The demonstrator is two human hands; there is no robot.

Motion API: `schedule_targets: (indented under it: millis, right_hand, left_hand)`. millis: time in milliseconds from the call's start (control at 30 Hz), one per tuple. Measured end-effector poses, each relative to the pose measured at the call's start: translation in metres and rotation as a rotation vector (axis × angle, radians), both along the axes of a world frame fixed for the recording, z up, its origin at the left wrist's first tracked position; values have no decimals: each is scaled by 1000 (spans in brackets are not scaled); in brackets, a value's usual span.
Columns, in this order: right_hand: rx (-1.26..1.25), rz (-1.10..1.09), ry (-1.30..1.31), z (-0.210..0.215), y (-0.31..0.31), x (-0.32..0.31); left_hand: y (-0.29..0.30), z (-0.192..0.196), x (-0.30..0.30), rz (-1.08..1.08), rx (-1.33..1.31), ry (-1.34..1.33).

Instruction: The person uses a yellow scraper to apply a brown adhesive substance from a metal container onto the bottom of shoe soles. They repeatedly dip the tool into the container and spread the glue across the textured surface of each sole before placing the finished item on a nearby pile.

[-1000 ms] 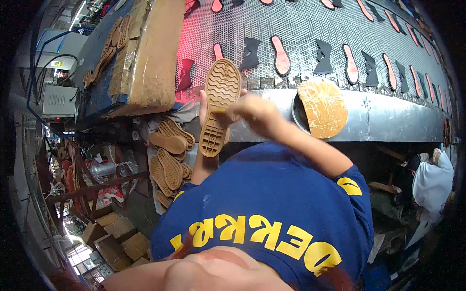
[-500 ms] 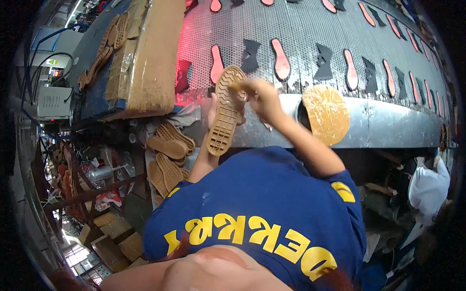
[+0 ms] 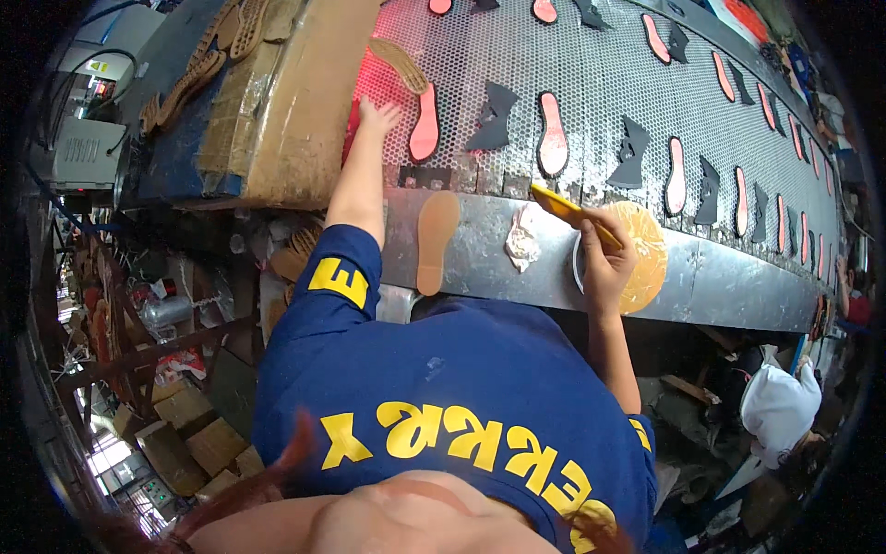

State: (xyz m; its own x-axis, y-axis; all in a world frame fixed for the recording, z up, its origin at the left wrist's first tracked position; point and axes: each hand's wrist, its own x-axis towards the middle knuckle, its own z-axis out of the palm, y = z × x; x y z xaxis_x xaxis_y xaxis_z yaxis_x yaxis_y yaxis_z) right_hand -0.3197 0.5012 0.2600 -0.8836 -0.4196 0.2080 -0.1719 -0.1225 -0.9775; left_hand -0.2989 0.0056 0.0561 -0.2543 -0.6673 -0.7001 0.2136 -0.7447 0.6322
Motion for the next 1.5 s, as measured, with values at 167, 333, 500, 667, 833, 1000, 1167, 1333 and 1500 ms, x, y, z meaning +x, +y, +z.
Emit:
schedule_targets:
  millis: [167,333,500,667,833,1000,1167,1333,1500]
  right_hand:
    - [264,-230,-20,-62,65,6]
    - [577,-336,56,-120,115,4]
    - [612,-305,0,-154,133,2]
    - [829,-215,525,-159,128,3]
    - [831,-246,512,-173,133,2]
    - [581,-268,213,-174,137,-2]
    - [-299,-181,-787,-179,152,-29]
    - [-555,-30,-615,-89,128,-33]
    - [-292,-53,93,16,77,2]
  left_hand:
    - [136,-49,90,-660,-1071,-721]
    - [307,-12,211,-950,-1127,-1209]
    - [340,-11,228,-978,-948,-1278]
    - [308,-45,240,-1034,-465,-601]
    - [335,37,202,-621,144,287]
    - [352,75,194,-629,199,779]
    - [386,123,174,-707,-46,689]
    - [400,147,165,-707,-29,858]
    - [418,179,152,-792,-14,868]
